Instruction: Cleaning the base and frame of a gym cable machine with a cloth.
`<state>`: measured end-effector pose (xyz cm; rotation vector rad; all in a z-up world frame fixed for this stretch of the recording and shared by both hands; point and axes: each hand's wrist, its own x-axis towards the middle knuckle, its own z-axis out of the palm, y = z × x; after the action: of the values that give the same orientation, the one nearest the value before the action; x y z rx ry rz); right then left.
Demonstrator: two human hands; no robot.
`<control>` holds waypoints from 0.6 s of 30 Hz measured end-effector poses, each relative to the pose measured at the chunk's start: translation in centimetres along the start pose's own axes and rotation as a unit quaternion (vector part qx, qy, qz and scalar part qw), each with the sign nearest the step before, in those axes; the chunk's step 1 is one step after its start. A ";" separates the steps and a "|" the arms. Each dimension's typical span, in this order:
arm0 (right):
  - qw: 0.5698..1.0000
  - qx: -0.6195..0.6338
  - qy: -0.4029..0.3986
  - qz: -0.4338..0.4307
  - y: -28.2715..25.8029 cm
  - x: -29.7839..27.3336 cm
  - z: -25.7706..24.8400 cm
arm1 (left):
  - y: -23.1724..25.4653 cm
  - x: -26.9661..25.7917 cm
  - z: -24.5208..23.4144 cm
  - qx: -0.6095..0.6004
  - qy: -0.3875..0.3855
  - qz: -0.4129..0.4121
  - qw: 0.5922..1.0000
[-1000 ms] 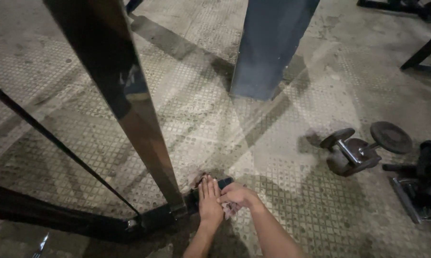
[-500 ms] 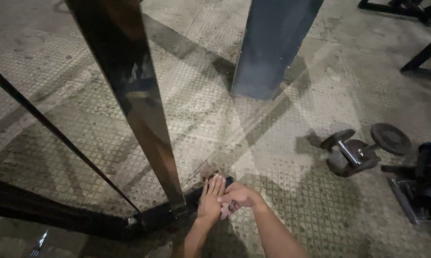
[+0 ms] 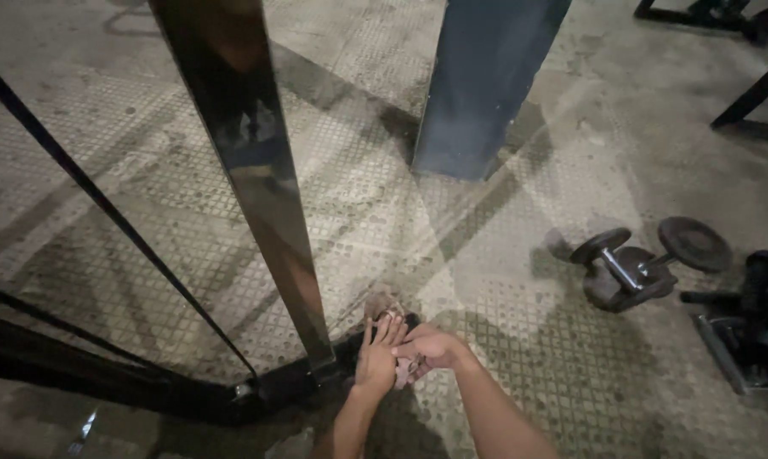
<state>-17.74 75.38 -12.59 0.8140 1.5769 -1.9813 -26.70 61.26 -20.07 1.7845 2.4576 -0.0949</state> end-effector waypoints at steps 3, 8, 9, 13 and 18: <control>1.000 0.000 -0.006 0.006 0.7 1.1 -0.2 | -0.1 0.1 2.5 0.006 0.051 -0.005 0.999; 0.999 -0.002 -0.036 -0.003 2.3 2.1 -2.2 | 1.1 0.1 -0.2 -0.030 0.111 -0.032 0.993; 0.999 -0.004 -0.035 -0.002 2.0 1.6 -1.9 | 1.1 0.2 -0.6 -0.032 0.113 -0.033 0.993; 1.000 0.009 -0.014 -0.013 1.7 0.8 -2.0 | 0.9 1.5 0.0 -0.060 0.077 -0.005 0.995; 0.999 0.021 -0.028 -0.009 1.3 0.2 -2.1 | 1.5 -1.0 -7.0 -0.036 -0.086 -0.013 0.996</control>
<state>-16.67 77.12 -14.02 0.7558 1.5221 -2.0381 -25.33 61.51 -13.02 1.6433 2.3332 -0.1535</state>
